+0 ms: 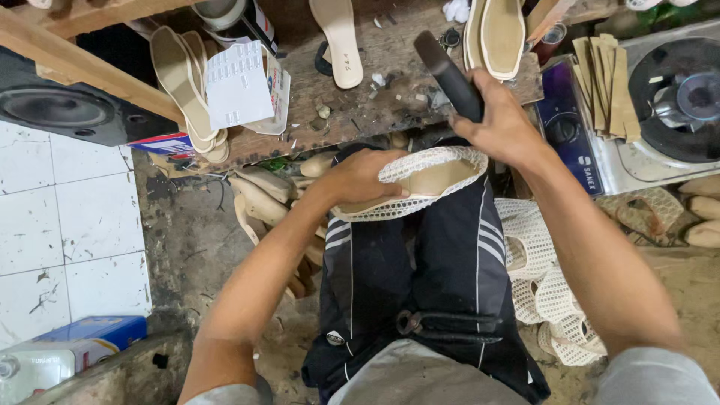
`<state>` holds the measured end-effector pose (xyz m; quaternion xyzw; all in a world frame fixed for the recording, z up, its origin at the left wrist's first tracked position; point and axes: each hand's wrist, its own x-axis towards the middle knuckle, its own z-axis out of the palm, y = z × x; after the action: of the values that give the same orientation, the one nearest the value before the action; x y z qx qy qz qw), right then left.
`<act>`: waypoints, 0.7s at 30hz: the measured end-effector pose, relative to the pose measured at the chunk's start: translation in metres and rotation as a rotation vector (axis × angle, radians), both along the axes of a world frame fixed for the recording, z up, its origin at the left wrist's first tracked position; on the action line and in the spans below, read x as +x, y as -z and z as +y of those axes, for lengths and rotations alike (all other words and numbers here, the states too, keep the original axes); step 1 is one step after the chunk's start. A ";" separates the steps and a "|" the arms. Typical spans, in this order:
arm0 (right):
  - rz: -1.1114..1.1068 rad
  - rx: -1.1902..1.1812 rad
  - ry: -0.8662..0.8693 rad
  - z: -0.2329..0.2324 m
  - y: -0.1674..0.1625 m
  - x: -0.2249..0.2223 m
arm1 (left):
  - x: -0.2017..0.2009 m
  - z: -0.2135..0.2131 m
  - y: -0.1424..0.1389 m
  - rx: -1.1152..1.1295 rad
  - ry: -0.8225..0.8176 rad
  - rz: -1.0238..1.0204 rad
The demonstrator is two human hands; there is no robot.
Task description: The person holds a woven shoe upper fitted with an insole on their lap and repeatedly hammers the sole edge and upper with a cobbler's hammer, repositioning the shoe to work around it. They also use pliers to grip the shoe edge at points, then place the finished shoe on a shelf with other completed shoes.
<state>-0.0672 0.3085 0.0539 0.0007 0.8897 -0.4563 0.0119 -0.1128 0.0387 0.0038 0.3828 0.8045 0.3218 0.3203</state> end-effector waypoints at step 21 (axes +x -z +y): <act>0.365 -0.027 0.386 -0.078 0.046 0.157 | -0.014 0.024 -0.009 -0.034 0.055 -0.009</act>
<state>0.0901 0.2310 0.0075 0.0876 0.8545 -0.4544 -0.2361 -0.1271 0.0626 0.0125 0.3977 0.7977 0.3008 0.3392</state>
